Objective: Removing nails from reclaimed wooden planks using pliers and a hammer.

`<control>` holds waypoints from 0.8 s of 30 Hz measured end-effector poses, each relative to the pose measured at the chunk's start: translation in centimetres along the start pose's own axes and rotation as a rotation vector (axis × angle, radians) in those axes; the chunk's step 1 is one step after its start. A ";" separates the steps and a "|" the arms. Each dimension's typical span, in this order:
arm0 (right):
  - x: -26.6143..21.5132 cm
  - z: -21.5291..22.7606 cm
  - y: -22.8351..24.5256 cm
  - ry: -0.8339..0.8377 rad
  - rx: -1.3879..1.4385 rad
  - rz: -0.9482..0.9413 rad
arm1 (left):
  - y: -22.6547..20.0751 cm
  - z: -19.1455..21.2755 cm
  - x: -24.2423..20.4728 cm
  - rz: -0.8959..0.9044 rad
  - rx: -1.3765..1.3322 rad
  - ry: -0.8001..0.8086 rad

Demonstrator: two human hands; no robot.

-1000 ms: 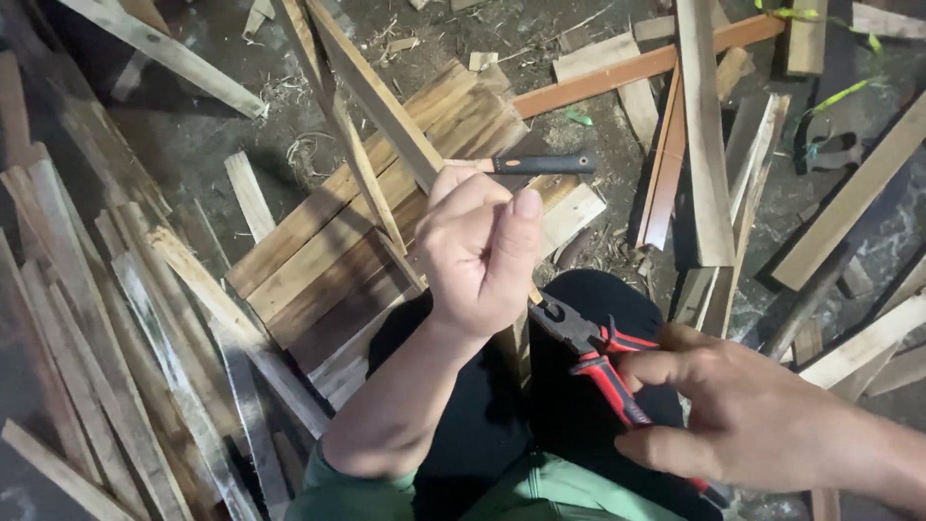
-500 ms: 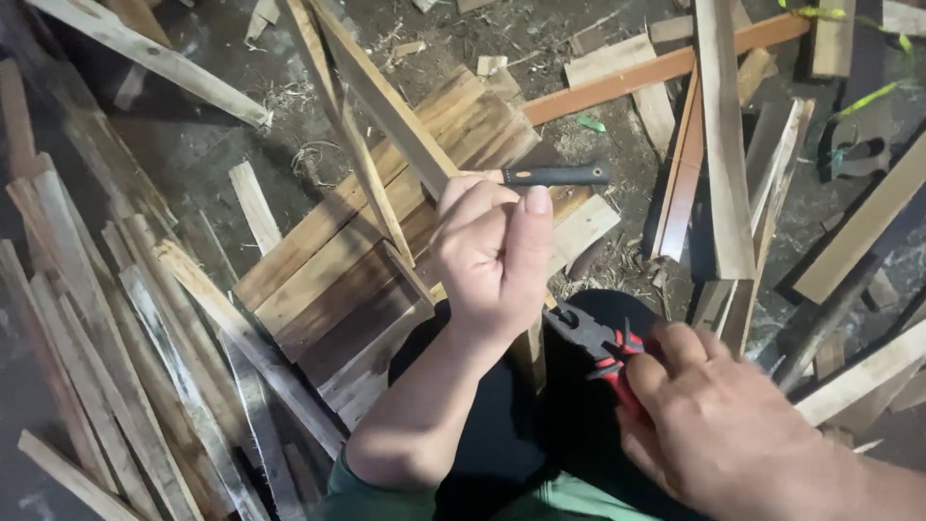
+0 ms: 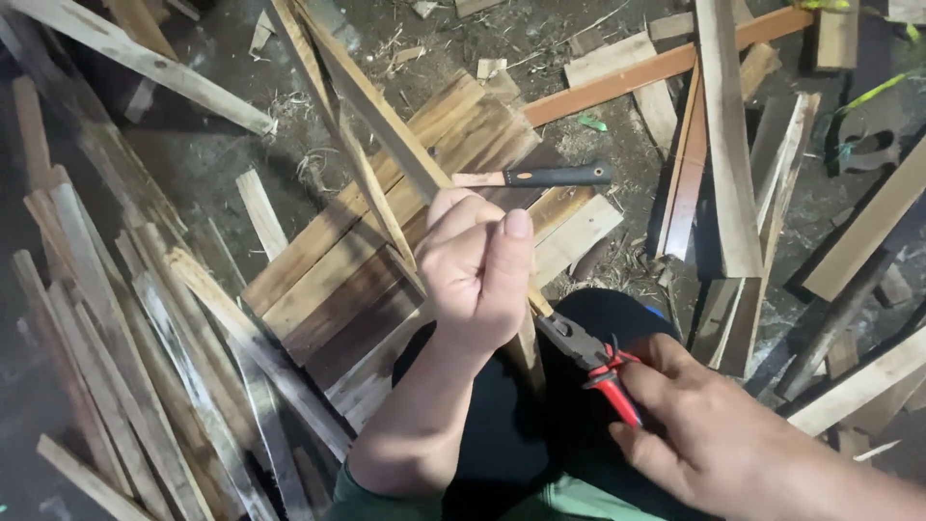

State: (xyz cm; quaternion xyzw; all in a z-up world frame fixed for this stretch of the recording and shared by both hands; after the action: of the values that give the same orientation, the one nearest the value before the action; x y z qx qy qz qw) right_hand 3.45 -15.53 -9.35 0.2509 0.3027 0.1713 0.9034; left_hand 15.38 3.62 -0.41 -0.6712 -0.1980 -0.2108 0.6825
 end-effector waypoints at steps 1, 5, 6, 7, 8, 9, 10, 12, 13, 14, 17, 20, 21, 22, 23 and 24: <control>-0.3 -0.4 0.2 -0.029 -0.072 -0.003 | -0.3 0.2 -0.1 0.012 0.014 0.013; -1.3 -2.1 -0.6 0.037 0.137 0.167 | 0.0 1.1 -0.4 0.069 0.043 -0.005; -1.5 -2.5 -1.3 0.050 0.172 0.137 | 0.1 1.4 -0.5 0.090 0.053 -0.010; -1.9 -3.0 -2.0 0.065 0.207 0.106 | 0.2 1.7 -0.7 0.114 0.061 -0.015; -1.7 -3.0 -2.0 0.067 0.212 0.108 | 0.1 1.8 -0.8 0.117 0.065 -0.012; -1.5 -3.3 -2.7 0.105 0.109 0.004 | -0.1 1.8 -0.7 0.107 0.050 -0.007; -1.4 -3.5 -3.4 0.143 0.005 -0.100 | -0.3 1.8 -0.6 0.096 0.035 -0.002; -0.7 -2.6 -2.6 0.130 0.003 -0.058 | -0.3 1.7 -0.8 0.102 0.009 0.001; -0.3 -2.1 -2.0 0.119 -0.009 -0.013 | -0.2 1.8 -0.9 0.105 -0.017 -0.006; 0.1 -1.6 -1.7 0.115 -0.006 -0.012 | -0.3 1.8 -1.0 0.104 -0.016 -0.002; 1.2 -0.3 -0.2 0.128 0.054 0.109 | -0.5 2.0 -1.1 0.079 -0.019 -0.008; 2.2 0.3 -0.1 0.228 -0.059 0.075 | -0.4 2.5 -1.4 0.082 -0.035 -0.033; 2.6 0.4 0.1 0.290 -0.090 0.075 | -0.4 2.5 -1.4 0.093 -0.043 -0.030; 3.0 0.5 0.2 0.352 -0.123 0.075 | -0.3 2.6 -1.4 0.104 -0.050 -0.027; 3.3 1.2 0.6 0.353 -0.121 0.074 | -0.3 2.6 -1.5 0.106 -0.050 -0.027; 3.5 1.6 0.7 0.418 -0.259 0.065 | -0.3 2.6 -1.5 0.114 -0.056 -0.024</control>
State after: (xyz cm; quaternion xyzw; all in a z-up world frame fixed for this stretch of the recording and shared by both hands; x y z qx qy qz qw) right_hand 6.98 -13.90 -9.51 0.1016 0.4503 0.2859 0.8397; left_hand 13.97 6.25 -0.94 -0.7026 -0.1615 -0.1688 0.6722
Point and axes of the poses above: each hand's wrist, its own x-axis towards the middle knuckle, its own z-axis out of the back of the hand, y = z × x, the point moved 6 cm from there along x, towards the middle knuckle, and after that the axes turned 13 degrees about -x, right-handed, at the moved point
